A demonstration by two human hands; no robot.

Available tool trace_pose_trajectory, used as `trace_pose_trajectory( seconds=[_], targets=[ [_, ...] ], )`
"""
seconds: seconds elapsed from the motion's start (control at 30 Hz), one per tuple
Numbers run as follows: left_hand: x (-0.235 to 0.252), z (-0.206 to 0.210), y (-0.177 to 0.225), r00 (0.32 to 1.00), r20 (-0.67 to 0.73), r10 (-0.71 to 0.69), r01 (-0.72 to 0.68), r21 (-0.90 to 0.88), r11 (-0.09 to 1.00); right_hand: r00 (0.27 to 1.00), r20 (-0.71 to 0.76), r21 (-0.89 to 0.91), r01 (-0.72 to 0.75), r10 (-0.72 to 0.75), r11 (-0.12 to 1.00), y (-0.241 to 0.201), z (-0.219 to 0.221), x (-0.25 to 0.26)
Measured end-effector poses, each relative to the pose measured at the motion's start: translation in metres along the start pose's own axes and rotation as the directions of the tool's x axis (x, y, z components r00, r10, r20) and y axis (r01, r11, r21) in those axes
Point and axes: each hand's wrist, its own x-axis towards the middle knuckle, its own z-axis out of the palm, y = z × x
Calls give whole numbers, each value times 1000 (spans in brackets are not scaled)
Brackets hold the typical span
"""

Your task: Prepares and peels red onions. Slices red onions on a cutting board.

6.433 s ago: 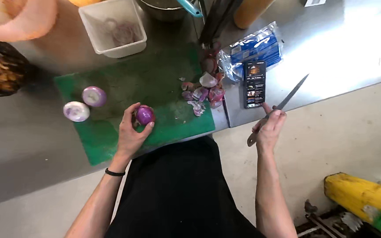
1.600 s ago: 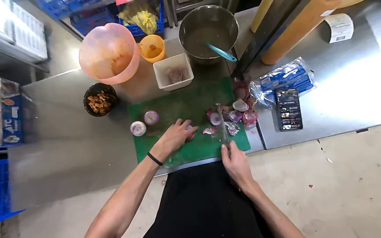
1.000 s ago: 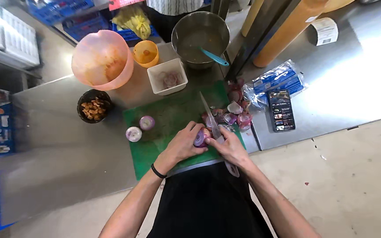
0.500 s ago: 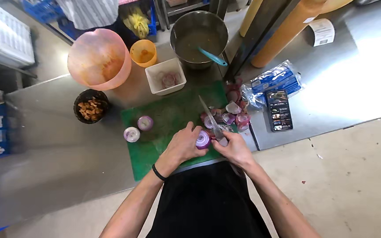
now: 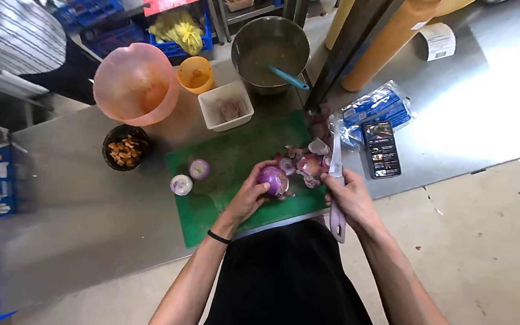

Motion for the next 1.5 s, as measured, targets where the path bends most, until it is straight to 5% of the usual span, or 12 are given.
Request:
trace_pose_trajectory(
  seconds=[0.1,0.2,0.3,0.47,0.6,0.8,1.03,1.3,1.5],
  targets=[
    [1,-1,-1,999,-23,47,-47,14,999,990,-126,-59,61,-68,996,0,-7,9],
    [2,1,4,994,-108,28,-2,235,972,963,-236,-334,44,-129,942,6,-17,23],
    [3,-6,0,957,-288,38,114,494,862,968,-227,-626,-59,-110,777,7,-17,24],
    [0,-24,-21,907,-385,171,199,749,631,995,1,-789,65,-104,610,16,9,-5],
    [13,-43,-56,863,-341,373,122,856,502,935,213,-769,339,-284,542,49,35,-20],
    [-14,-42,-80,840,-137,525,-73,930,359,942,211,-829,315,-262,462,72,65,-23],
    [-13,-42,-92,827,-135,545,-95,923,374,937,230,-891,311,-263,330,71,90,-23],
    [16,-21,-100,722,-290,629,57,930,364,941,179,-926,259,-287,274,71,97,-22],
    [21,-26,-107,696,-290,657,-19,907,421,895,211,-937,300,-394,181,74,95,-21]
  ],
)
